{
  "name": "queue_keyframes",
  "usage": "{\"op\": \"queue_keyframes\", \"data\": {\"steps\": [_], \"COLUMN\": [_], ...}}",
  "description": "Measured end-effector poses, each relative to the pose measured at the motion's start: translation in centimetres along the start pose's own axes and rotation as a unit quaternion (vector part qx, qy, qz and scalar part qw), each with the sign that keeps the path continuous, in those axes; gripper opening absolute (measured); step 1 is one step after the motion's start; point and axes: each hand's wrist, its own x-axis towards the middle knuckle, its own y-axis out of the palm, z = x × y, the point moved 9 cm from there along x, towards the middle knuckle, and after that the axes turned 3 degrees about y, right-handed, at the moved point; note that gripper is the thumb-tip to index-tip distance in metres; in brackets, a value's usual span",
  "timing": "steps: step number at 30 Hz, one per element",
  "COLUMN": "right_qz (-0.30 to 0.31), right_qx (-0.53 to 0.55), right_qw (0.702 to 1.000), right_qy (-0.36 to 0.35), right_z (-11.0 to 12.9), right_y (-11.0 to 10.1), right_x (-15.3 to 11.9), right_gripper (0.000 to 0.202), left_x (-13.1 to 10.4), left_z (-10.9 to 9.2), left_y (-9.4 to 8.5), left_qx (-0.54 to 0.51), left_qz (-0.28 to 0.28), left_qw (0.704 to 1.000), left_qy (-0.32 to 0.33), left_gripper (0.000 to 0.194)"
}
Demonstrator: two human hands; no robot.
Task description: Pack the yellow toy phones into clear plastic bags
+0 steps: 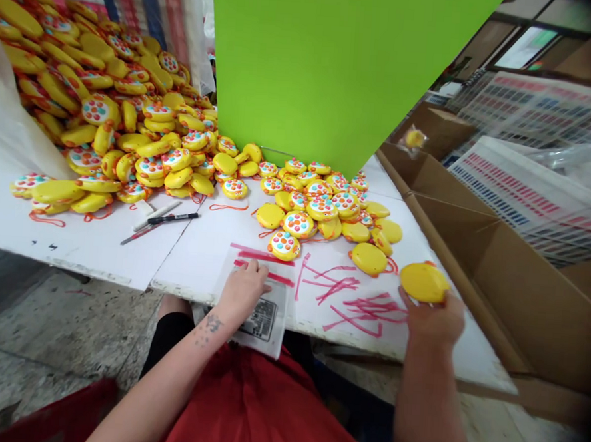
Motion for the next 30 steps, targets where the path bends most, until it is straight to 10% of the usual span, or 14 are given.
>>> {"op": "queue_keyframes", "data": {"steps": [4,10,17,22,30], "right_qz": [0.066,0.196,0.401,0.415,0.48], "right_qx": [0.225,0.274,0.137,0.102,-0.077], "right_qw": [0.972,0.941,0.905,0.904,0.87], "right_qy": [0.025,0.03,0.015,0.018,-0.079], "right_z": [2.3,6.6,7.6,6.1,4.4], "right_y": [2.7,10.4,17.3,19.8,22.6], "right_x": [-1.3,-7.9,-16.3,-17.3,-19.6], "right_gripper": [0.054,0.045,0.05,0.046,0.033], "left_x": [0.0,-0.8,-1.4,-1.4,-2.2], "left_z": [-0.1,-0.2,0.3,-0.9,-0.1], "left_y": [0.0,0.6,-0.2,0.2,-1.1], "left_qx": [0.044,-0.045,-0.135,-0.053,-0.111], "left_qz": [-0.037,-0.105,-0.157,-0.104,-0.168], "left_qw": [0.998,0.988,0.973,0.982,0.971], "left_qy": [0.03,0.101,0.101,0.149,0.127], "left_gripper": [0.021,0.018,0.042,0.026,0.021]}}
